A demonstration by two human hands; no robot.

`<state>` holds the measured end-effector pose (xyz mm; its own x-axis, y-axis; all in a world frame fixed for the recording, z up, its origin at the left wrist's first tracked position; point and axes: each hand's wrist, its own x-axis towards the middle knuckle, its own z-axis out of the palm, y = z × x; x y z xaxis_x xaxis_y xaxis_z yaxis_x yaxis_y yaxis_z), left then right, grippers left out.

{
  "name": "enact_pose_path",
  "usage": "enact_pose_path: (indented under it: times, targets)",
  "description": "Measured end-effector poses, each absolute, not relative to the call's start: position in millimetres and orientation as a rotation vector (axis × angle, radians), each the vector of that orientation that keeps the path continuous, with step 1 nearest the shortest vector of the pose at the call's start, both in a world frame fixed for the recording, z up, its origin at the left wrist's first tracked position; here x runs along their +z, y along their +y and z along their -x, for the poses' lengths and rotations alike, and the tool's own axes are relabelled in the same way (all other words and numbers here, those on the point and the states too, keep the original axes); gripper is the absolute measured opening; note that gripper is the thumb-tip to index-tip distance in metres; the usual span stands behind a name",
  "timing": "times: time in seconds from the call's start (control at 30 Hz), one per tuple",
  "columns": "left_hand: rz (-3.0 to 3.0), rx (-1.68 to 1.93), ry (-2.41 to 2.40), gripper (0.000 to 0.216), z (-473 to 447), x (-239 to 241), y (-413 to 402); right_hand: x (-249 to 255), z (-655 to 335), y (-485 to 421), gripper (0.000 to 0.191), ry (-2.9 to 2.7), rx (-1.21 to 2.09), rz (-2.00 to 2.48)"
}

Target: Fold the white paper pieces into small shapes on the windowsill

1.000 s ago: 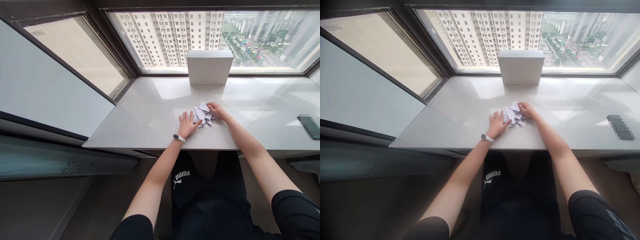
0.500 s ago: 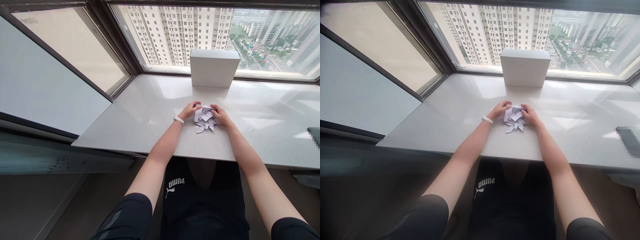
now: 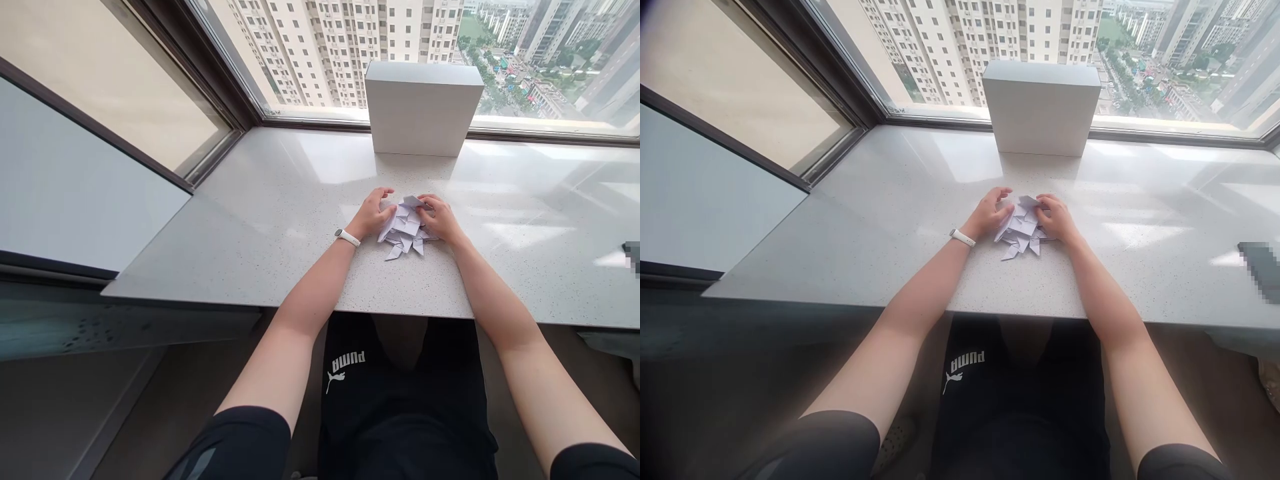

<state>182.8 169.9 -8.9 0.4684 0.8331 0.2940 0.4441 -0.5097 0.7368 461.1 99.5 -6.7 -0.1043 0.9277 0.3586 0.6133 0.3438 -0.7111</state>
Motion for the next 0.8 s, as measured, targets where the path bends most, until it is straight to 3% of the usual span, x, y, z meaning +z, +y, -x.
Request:
enact_pose_path:
  times: [0.17, 0.4, 0.8]
  targets:
    - [-2.139, 0.937, 1.054, 0.047, -180.8, -3.8, 166.8, -7.0, -461.2, 106.7, 0.063, -1.478, 0.682, 1.285]
    - [-2.096, 0.995, 0.885, 0.063, -193.8, 3.8, 152.5, -13.6, -434.0, 104.5, 0.088, -1.355, 1.038, 1.082]
    - [-1.836, 1.164, 0.780, 0.062, -209.0, 10.5, 138.0, 1.5, -428.2, 90.1, 0.084, -1.483, 1.055, 1.097]
